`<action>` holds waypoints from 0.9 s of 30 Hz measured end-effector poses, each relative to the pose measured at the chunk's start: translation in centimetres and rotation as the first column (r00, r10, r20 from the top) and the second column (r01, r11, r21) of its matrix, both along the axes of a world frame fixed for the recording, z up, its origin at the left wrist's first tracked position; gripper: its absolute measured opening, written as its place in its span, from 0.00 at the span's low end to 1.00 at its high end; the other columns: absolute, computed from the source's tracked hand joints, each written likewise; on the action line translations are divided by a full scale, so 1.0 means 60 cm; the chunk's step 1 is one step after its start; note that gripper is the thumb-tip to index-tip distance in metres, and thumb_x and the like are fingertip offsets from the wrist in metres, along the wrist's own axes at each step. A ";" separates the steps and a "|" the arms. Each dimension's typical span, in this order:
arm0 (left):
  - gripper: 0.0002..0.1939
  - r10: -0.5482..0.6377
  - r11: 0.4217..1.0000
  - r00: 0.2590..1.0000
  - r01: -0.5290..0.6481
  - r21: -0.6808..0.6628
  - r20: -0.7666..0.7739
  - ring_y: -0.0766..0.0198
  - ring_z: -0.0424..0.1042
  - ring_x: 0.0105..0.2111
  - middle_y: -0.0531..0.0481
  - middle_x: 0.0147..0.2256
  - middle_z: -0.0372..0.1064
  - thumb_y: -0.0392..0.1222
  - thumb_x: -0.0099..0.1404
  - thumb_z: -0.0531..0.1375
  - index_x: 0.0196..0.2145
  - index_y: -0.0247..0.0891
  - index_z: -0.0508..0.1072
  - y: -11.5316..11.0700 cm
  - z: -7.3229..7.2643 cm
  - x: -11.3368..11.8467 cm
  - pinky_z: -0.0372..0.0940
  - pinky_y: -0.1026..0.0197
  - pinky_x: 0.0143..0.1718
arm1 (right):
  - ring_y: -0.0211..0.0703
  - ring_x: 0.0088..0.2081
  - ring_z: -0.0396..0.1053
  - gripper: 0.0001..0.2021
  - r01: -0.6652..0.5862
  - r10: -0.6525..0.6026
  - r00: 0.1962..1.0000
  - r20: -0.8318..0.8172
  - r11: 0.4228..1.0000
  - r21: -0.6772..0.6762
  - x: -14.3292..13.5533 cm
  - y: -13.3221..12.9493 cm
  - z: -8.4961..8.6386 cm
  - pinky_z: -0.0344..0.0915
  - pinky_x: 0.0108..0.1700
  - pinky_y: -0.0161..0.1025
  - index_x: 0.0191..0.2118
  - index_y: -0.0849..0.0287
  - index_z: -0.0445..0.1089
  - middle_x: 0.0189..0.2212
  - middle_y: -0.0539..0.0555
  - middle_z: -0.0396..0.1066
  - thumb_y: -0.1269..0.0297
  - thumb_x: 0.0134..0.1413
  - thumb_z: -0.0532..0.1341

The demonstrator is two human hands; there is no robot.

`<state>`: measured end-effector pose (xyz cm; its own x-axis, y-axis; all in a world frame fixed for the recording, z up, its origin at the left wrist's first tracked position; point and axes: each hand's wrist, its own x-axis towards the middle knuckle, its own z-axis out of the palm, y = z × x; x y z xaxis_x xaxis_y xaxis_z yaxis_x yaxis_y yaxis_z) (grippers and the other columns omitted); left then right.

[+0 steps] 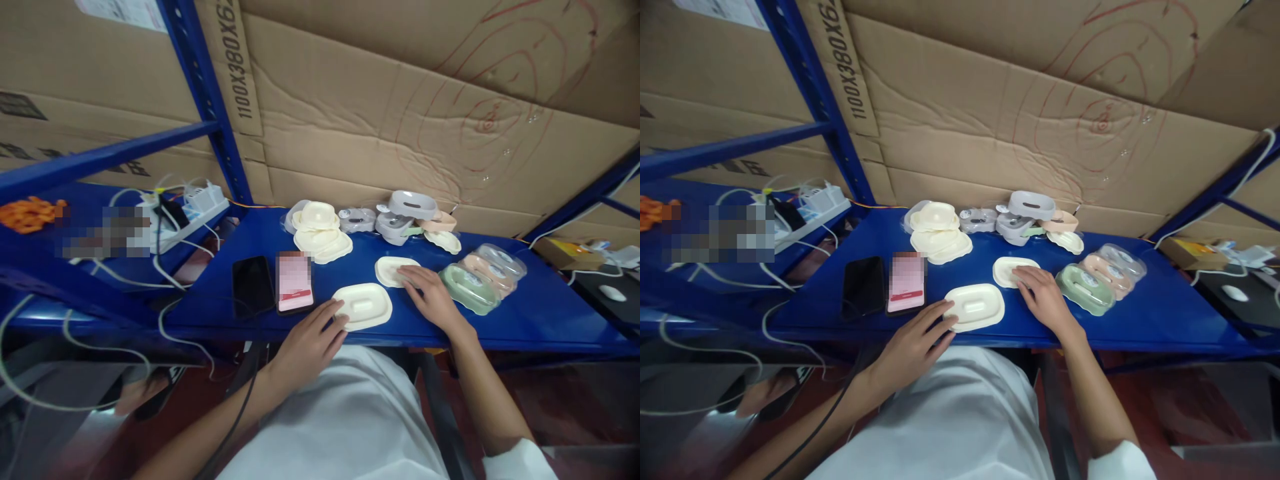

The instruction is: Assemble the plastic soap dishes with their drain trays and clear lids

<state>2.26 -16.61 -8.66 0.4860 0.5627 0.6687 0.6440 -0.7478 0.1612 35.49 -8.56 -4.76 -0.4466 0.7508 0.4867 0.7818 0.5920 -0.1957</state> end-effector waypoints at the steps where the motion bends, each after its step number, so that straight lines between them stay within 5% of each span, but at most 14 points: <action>1: 0.12 -0.006 1.000 1.000 0.006 -0.014 0.000 0.49 0.73 0.62 0.36 0.60 0.72 0.36 0.77 0.59 0.55 0.36 0.74 0.000 -0.001 0.000 0.76 0.47 0.61 | 0.56 0.62 0.73 0.20 -0.022 0.021 0.999 0.035 1.000 0.016 -0.011 0.010 0.016 0.68 0.63 0.59 0.64 0.51 0.73 0.59 0.59 0.77 0.59 0.76 0.52; 4: 0.12 -0.022 0.998 1.000 0.021 -0.061 -0.017 0.49 0.72 0.63 0.36 0.62 0.69 0.36 0.77 0.59 0.56 0.36 0.73 0.002 -0.005 -0.002 0.75 0.46 0.62 | 0.56 0.63 0.71 0.21 -0.048 0.034 0.988 0.154 0.995 0.091 -0.043 0.054 0.071 0.65 0.65 0.58 0.65 0.53 0.71 0.61 0.59 0.76 0.60 0.76 0.51; 8: 0.13 -0.040 0.996 0.999 0.039 -0.076 -0.015 0.48 0.71 0.64 0.34 0.63 0.68 0.36 0.77 0.59 0.56 0.35 0.73 0.002 -0.006 -0.004 0.75 0.45 0.62 | 0.64 0.68 0.62 0.25 0.122 -0.178 0.962 0.208 0.958 0.258 -0.043 0.141 0.132 0.51 0.70 0.67 0.70 0.56 0.66 0.69 0.64 0.66 0.55 0.74 0.55; 11: 0.12 -0.042 0.996 0.999 0.042 -0.078 0.011 0.48 0.71 0.64 0.35 0.62 0.69 0.36 0.77 0.59 0.56 0.36 0.74 0.002 -0.004 -0.005 0.75 0.45 0.62 | 0.72 0.69 0.59 0.28 0.266 -0.324 0.925 0.198 0.925 0.271 -0.008 0.208 0.146 0.50 0.67 0.72 0.70 0.58 0.66 0.70 0.68 0.64 0.51 0.70 0.60; 16: 0.12 -0.043 0.996 0.998 0.046 -0.072 0.041 0.48 0.72 0.63 0.36 0.62 0.70 0.36 0.76 0.59 0.55 0.37 0.74 0.003 -0.002 -0.004 0.75 0.45 0.61 | 0.66 0.59 0.72 0.20 0.322 -0.349 0.923 0.161 0.931 0.173 0.030 0.260 0.141 0.60 0.62 0.65 0.60 0.60 0.76 0.58 0.67 0.77 0.58 0.71 0.58; 19: 0.12 -0.046 0.997 0.998 0.049 -0.065 0.048 0.48 0.72 0.63 0.36 0.61 0.70 0.36 0.76 0.59 0.55 0.37 0.74 0.004 -0.002 -0.004 0.75 0.46 0.61 | 0.64 0.58 0.73 0.21 0.356 -0.378 0.925 0.043 0.898 0.258 0.025 0.228 0.137 0.59 0.63 0.63 0.62 0.60 0.75 0.55 0.65 0.79 0.56 0.73 0.55; 22: 0.11 -0.047 0.996 0.997 0.052 -0.079 0.054 0.49 0.72 0.62 0.36 0.61 0.69 0.37 0.77 0.59 0.55 0.37 0.74 0.004 -0.002 -0.004 0.75 0.47 0.62 | 0.61 0.61 0.72 0.22 0.280 -0.290 0.957 -0.010 0.912 0.300 0.015 0.150 0.122 0.56 0.65 0.61 0.65 0.54 0.72 0.59 0.61 0.77 0.54 0.74 0.54; 27: 0.12 -0.044 0.995 0.997 0.049 -0.090 0.057 0.50 0.72 0.62 0.37 0.61 0.69 0.36 0.76 0.58 0.55 0.38 0.74 0.004 0.000 -0.004 0.73 0.47 0.63 | 0.56 0.59 0.74 0.18 0.090 -0.105 0.991 0.082 0.981 0.172 0.018 0.026 0.066 0.58 0.65 0.57 0.63 0.48 0.73 0.58 0.56 0.79 0.54 0.74 0.56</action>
<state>2.04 -16.35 -8.64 0.4771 0.6001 0.6421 0.5971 -0.7574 0.2642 36.56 -7.02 -0.83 -0.4232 0.7043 0.5700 0.8474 0.5302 -0.0259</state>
